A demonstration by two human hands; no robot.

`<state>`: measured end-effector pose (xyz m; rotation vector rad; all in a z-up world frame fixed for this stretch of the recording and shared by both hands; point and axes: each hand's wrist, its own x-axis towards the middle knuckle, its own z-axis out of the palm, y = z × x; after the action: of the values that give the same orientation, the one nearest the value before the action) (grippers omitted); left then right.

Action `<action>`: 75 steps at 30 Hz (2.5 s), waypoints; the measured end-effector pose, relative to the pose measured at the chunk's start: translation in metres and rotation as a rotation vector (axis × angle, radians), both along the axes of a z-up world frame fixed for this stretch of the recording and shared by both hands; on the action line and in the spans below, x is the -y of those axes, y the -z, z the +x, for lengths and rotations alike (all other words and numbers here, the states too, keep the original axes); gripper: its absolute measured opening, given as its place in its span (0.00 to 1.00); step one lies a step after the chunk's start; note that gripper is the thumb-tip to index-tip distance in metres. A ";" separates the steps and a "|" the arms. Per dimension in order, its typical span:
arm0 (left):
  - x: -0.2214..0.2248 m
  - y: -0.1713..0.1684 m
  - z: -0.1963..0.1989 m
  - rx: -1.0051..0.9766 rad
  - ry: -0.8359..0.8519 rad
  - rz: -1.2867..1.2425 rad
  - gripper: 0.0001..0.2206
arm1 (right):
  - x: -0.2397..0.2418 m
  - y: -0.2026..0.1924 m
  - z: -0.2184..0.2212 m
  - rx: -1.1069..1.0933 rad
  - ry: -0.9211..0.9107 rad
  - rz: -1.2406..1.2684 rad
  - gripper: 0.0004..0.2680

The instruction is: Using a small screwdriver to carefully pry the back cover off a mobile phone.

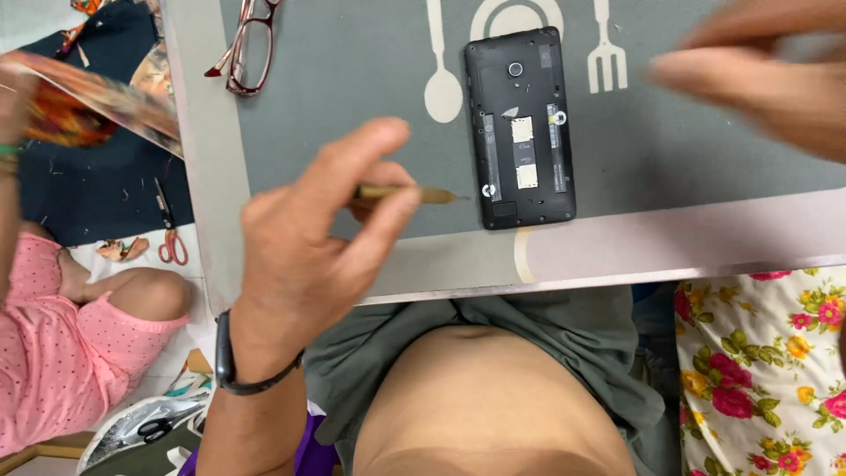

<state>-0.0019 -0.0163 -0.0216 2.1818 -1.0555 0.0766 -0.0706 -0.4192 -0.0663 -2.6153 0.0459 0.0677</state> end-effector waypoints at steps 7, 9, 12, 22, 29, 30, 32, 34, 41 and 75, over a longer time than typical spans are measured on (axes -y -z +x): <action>0.004 0.013 -0.008 -0.013 0.092 0.045 0.20 | -0.042 0.021 0.050 -0.027 -0.176 -0.259 0.24; 0.005 0.013 -0.010 -0.044 0.106 0.055 0.20 | -0.047 0.018 0.055 -0.147 -0.083 -0.297 0.29; 0.006 0.011 -0.010 -0.052 0.138 0.102 0.21 | -0.044 0.026 0.050 -0.082 -0.091 -0.259 0.28; 0.009 0.010 -0.006 0.049 0.186 0.147 0.18 | -0.060 0.012 0.047 -0.164 0.086 -0.041 0.28; 0.012 0.010 -0.004 0.097 0.227 0.151 0.16 | -0.057 0.020 0.052 -0.185 -0.019 -0.344 0.29; 0.013 0.010 -0.004 0.116 0.230 0.151 0.16 | -0.058 0.018 0.052 -0.192 -0.024 -0.339 0.28; 0.015 0.005 -0.003 0.110 0.250 0.135 0.15 | -0.056 0.022 0.052 -0.178 -0.028 -0.352 0.29; 0.017 0.001 -0.001 0.105 0.270 0.119 0.14 | -0.055 0.024 0.052 -0.164 -0.030 -0.364 0.31; 0.024 -0.010 0.001 0.106 0.362 0.172 0.15 | -0.057 0.018 0.047 -0.144 -0.036 -0.275 0.30; 0.055 0.004 0.029 0.228 0.576 0.052 0.16 | -0.035 0.022 0.102 0.078 -0.098 0.057 0.18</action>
<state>0.0268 -0.0712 -0.0259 1.8614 -1.7925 0.0353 0.0316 -0.3847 -0.0880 -2.5592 -0.1101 0.0020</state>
